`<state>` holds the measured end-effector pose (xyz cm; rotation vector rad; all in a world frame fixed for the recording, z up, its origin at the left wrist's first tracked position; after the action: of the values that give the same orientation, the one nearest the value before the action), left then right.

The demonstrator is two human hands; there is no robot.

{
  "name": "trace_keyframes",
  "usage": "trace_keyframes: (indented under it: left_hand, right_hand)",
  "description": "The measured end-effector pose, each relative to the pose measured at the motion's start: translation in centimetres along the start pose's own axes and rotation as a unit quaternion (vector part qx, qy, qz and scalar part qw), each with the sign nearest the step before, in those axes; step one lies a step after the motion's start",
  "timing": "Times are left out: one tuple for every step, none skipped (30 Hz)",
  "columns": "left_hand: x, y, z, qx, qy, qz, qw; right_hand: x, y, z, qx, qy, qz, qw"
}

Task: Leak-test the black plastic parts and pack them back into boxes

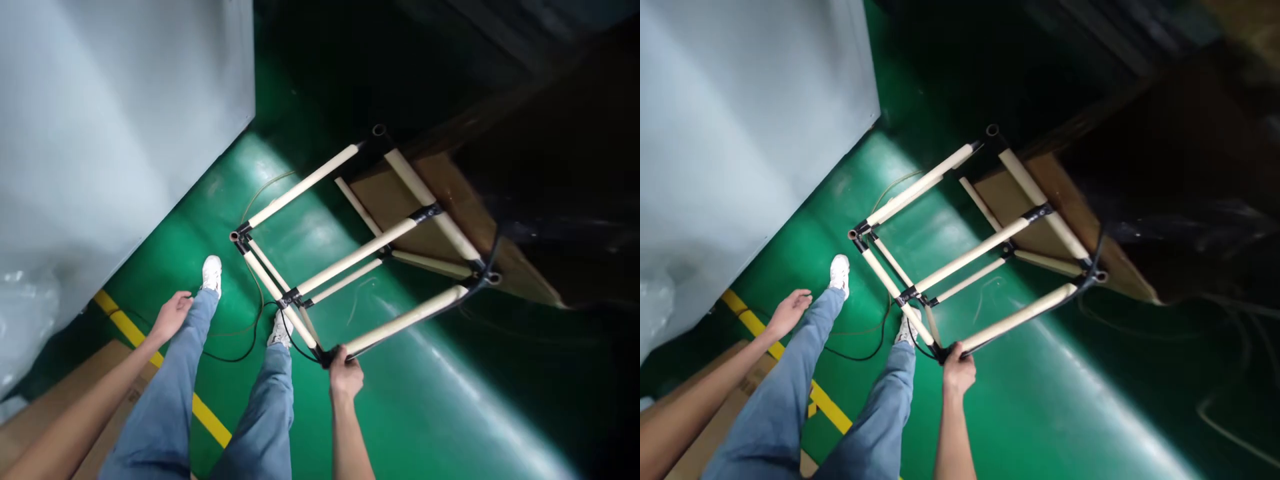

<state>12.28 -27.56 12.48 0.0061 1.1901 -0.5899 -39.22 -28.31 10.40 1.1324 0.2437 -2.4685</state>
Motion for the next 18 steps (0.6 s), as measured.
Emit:
trace_keyframes:
  left_hand:
    - [-1.0,-0.5,-1.8,-0.007,-0.007,-0.009,1.0]
    - [-2.2,-1.1,-4.0,-0.012,-0.011,-0.02,1.0]
    - [-3.5,-1.9,-6.4,-0.017,-0.01,-0.034,0.999]
    - [-5.1,-2.9,-9.2,-0.022,-0.002,-0.054,0.998]
    - [-6.8,-4.3,-12.1,-0.027,0.011,-0.081,0.996]
    - [-8.6,-5.9,-15.1,-0.031,0.029,-0.116,0.992]
    - [-10.5,-7.7,-18.0,-0.034,0.054,-0.156,0.986]
    - [-12.4,-9.6,-20.6,-0.04,0.08,-0.196,0.976]
    - [-14.0,-11.4,-22.7,-0.05,0.105,-0.232,0.966]
    - [-15.2,-12.9,-24.0,-0.064,0.119,-0.254,0.958]
    - [-15.9,-14.1,-24.3,-0.079,0.119,-0.264,0.954]
    - [-16.1,-14.9,-23.7,-0.095,0.099,-0.261,0.955]
    - [-15.6,-15.2,-21.9,-0.11,0.061,-0.245,0.961]
    - [-14.7,-15.2,-19.3,-0.122,0.01,-0.223,0.967]
    - [-13.6,-14.9,-15.8,-0.136,-0.057,-0.195,0.97]
    - [-12.3,-14.5,-11.8,-0.149,-0.123,-0.164,0.967]
    - [-11.0,-14.0,-7.7,-0.163,-0.182,-0.134,0.96]
    - [-9.7,-13.5,-3.8,-0.177,-0.229,-0.107,0.951]
  right_hand:
    - [-0.3,-0.7,-0.2,-0.013,0.001,-0.002,1.0]
    - [-0.8,-1.4,-0.3,-0.022,-0.002,0.0,1.0]
    - [-1.6,-2.0,-0.1,-0.025,-0.008,0.009,1.0]
    - [-2.7,-2.5,0.1,-0.026,-0.014,0.023,0.999]
    - [-3.9,-2.9,0.5,-0.023,-0.017,0.041,0.999]
    - [-5.3,-3.0,0.9,-0.01,-0.009,0.071,0.997]
    - [-6.8,-2.7,1.3,0.01,0.01,0.111,0.994]
    - [-8.4,-1.9,1.7,0.034,0.04,0.166,0.985]
    - [-10.1,-0.3,2.0,0.071,0.09,0.245,0.963]
    - [-12.0,1.9,2.3,0.085,0.136,0.33,0.93]
    - [-14.0,4.4,2.8,0.079,0.171,0.413,0.891]
    - [-15.9,7.1,3.3,0.062,0.196,0.489,0.848]
    - [-17.7,9.9,3.7,0.033,0.214,0.557,0.802]
    - [-19.3,12.4,4.1,-0.001,0.225,0.615,0.756]
    - [-20.3,14.6,4.4,-0.027,0.229,0.655,0.72]
    - [-20.7,16.3,4.5,-0.046,0.234,0.677,0.696]
    - [-20.4,17.5,4.5,-0.057,0.237,0.686,0.685]
    - [-19.4,18.1,4.4,-0.061,0.238,0.681,0.689]
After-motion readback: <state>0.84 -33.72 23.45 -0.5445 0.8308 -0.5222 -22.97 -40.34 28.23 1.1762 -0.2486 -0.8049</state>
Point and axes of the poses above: each hand's wrist, its own x-axis towards the middle knuckle, its own z-axis out of the back of the hand, y = z × x, the point moved 6 cm from there along x, towards the middle knuckle, and after that the axes turned 13 degrees about y, right-handed, at the moved point
